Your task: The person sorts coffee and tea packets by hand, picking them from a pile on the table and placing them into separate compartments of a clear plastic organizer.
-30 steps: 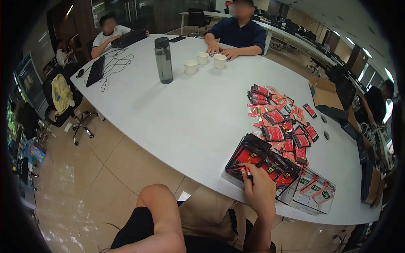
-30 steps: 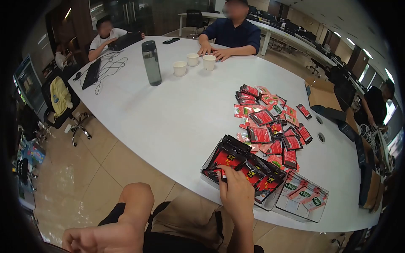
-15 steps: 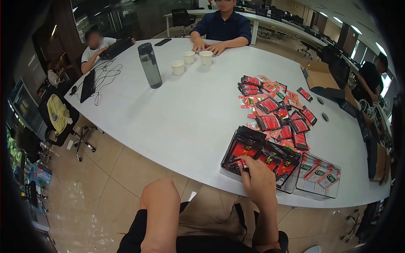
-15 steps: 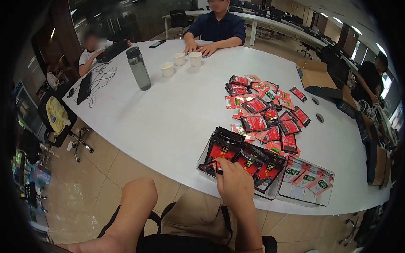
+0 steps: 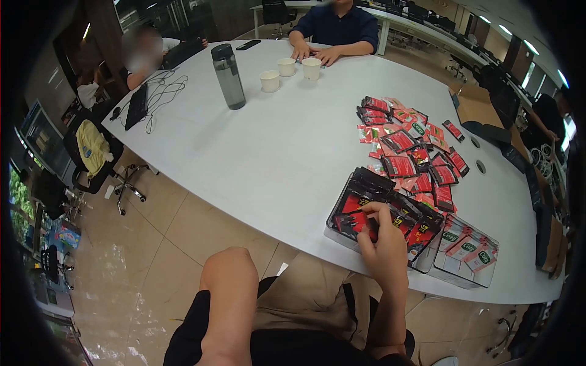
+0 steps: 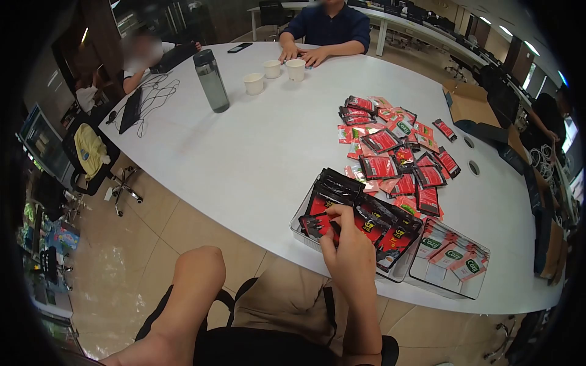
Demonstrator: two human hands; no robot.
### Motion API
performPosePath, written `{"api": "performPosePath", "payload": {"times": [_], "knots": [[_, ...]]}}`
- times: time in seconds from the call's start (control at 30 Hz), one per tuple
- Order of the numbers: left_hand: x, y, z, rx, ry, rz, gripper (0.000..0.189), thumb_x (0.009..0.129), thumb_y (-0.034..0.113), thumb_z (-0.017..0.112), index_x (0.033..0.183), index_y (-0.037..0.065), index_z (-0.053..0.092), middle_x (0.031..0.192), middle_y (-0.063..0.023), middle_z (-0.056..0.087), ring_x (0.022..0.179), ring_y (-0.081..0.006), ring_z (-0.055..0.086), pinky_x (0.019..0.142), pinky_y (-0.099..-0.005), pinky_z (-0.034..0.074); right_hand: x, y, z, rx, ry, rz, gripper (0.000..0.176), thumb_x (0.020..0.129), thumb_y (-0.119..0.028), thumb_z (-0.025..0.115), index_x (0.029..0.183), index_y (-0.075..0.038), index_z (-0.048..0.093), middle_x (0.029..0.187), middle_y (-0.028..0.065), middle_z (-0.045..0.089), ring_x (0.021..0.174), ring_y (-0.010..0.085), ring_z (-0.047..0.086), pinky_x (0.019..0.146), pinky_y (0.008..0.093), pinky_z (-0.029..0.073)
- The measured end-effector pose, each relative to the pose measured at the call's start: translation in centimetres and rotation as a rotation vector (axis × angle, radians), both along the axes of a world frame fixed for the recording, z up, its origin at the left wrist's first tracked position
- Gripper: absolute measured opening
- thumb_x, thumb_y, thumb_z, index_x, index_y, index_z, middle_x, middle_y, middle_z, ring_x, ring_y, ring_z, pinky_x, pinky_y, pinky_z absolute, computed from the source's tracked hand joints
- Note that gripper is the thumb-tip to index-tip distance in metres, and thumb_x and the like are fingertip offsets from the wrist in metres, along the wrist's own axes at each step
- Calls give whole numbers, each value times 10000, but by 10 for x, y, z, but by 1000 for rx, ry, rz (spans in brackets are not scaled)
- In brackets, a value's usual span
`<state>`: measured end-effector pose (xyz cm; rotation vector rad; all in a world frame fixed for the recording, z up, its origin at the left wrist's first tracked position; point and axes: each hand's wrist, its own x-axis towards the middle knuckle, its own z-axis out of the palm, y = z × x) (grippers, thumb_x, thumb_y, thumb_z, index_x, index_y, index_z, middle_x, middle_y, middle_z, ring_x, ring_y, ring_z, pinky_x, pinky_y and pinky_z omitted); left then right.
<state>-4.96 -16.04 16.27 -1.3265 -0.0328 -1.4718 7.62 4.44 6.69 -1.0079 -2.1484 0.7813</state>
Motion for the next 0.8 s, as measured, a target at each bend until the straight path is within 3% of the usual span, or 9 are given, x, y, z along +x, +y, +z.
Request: {"api": "performPosePath", "payload": {"times": [0.13,0.23,0.3,0.33,0.37,0.47,0.53,0.67,0.8], "knots": [[-4,29,-9,186,99,-181,454,966,327,487,1346,79,477,1380,-73,508,1244,-295,469,1049,-556,335,0,0,-1,-17,116,-66,366,808,-26,571,1164,-61,490,879,124,657,660,247,631,563,339,453],[-21,52,-34,88,-47,-252,270,939,378,491,1121,201,584,1140,-28,577,1036,-265,527,864,-401,430,-2,-5,10,-33,234,-108,368,809,52,578,1154,-36,484,899,95,655,692,112,611,516,223,440],[-27,80,-62,-56,-116,-233,169,911,324,527,1044,243,591,1254,45,472,1007,-200,472,784,-356,409,0,-3,9,-36,279,-96,366,821,55,596,1159,-25,485,909,91,657,730,84,606,525,195,446],[-26,92,-78,-168,-284,-93,71,841,189,656,883,188,599,999,39,484,940,-171,474,686,-333,476,3,0,5,-23,294,-86,366,826,48,601,1166,-25,485,911,90,658,732,84,608,525,194,447],[-15,95,-100,-443,-457,-86,115,851,216,665,953,184,623,1041,23,534,949,-198,510,688,-342,487,5,2,3,-11,310,-77,367,832,40,606,1172,-26,486,914,90,659,735,84,610,525,193,447],[-45,123,-124,-1104,-270,183,279,820,209,629,1054,65,580,1083,-147,584,952,-306,590,816,-407,489,0,0,13,-2,279,-70,412,838,49,615,1221,-40,492,901,83,663,737,98,623,541,203,458],[-45,154,-149,-1308,-432,-94,369,794,100,637,1146,25,556,1220,-185,559,1125,-315,554,942,-431,441,-4,2,11,-74,253,-43,440,824,66,621,1235,-45,508,983,98,649,816,126,629,552,214,468],[-46,166,-145,-1749,-581,-500,591,831,121,627,1363,59,379,1366,-140,472,1287,-263,437,1033,-424,372,-7,1,4,356,105,-164,451,786,33,664,1214,-42,546,1183,117,564,1006,263,570,815,346,470],[-49,174,-152,-1838,-633,-759,712,814,140,658,1426,83,299,1416,-159,411,1317,-270,393,1047,-437,350,0,-10,5,359,224,-186,235,763,13,699,988,-21,636,999,109,630,913,256,588,795,350,456]]}}
